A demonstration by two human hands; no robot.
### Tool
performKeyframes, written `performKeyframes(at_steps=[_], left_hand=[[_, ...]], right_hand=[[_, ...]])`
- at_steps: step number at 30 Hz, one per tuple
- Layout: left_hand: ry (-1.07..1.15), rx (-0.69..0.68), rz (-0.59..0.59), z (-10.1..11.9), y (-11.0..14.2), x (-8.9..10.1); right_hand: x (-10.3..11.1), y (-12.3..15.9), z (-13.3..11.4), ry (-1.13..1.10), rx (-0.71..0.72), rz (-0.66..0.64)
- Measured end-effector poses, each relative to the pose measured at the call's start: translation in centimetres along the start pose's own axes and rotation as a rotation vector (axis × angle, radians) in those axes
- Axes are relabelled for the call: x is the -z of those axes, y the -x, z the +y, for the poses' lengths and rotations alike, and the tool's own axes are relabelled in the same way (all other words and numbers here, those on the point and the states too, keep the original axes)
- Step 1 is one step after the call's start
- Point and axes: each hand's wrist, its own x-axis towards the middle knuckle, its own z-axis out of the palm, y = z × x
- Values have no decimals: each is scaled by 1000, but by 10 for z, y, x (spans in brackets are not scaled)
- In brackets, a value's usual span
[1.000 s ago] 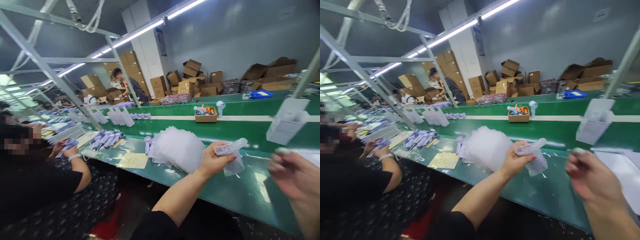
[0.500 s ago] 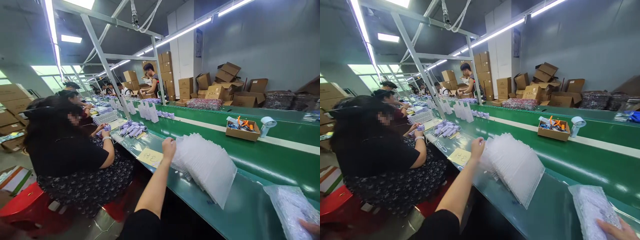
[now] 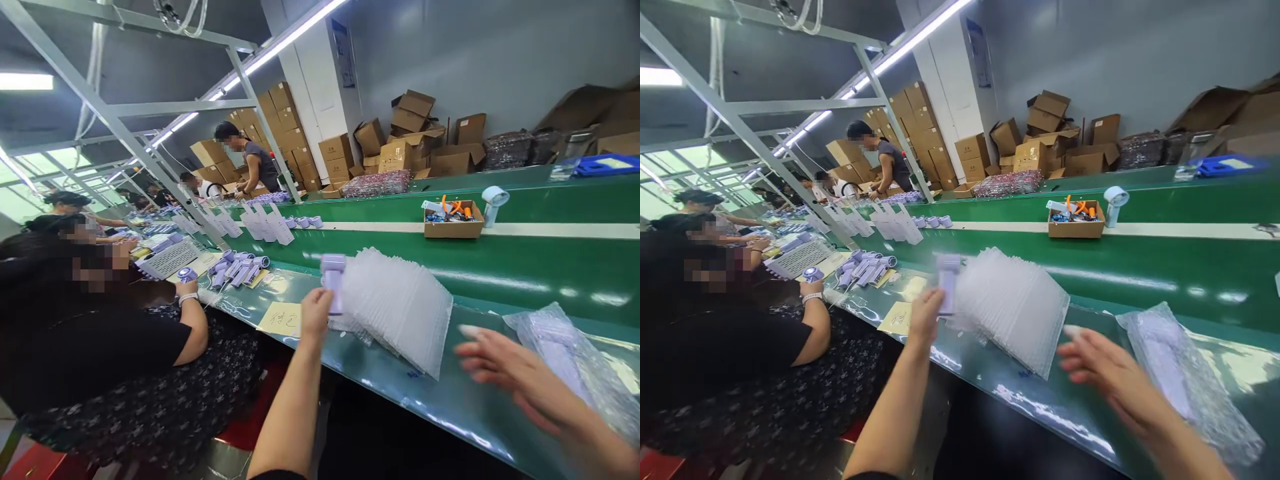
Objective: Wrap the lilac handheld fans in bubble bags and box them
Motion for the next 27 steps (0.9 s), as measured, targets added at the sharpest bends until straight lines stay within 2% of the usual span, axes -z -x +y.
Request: performKeyframes(at_steps=[1,2,3,4,6,8,10,12,14,16,18,21,24,27], left_hand=[[170,-72,-114,10,26,-16],[282,-138,-269,19,52,-31],[313,-216,-431,28,76,-44],[284,-316,-544,36,96,-54],[82,-606,-625,48,118,-61],[-254,-981,-601,57,119,-55],[-610,-1322,-572,62,108,-47],[-870,-1529,-602,65,95,-45],[-998,-1612,-675,67,87,-51],[-1019,-1588,-721,72,86,-60],[-945,-1449,-718,79,90,-70],[-656,-1026,-740,90,103,-86],[-295,-603,-854,96,117,-103],[10,-286,-868,93,126,-118]], right_hand=[[-19,-4,2,-113,-16,-148],[-34,-9,5,-218,9,-223],[-45,-14,8,-307,45,-243],[-49,-17,10,-386,85,-197],[-39,-19,15,-485,120,-18],[-12,-11,20,-540,92,127],[18,3,25,-586,35,184],[42,20,32,-639,-60,191],[54,36,43,-699,-164,168],[58,48,56,-745,-225,131],[54,58,67,-770,-261,90],[41,67,72,-740,-264,-40],[28,67,59,-649,-170,-178],[26,61,43,-536,-119,-193]])
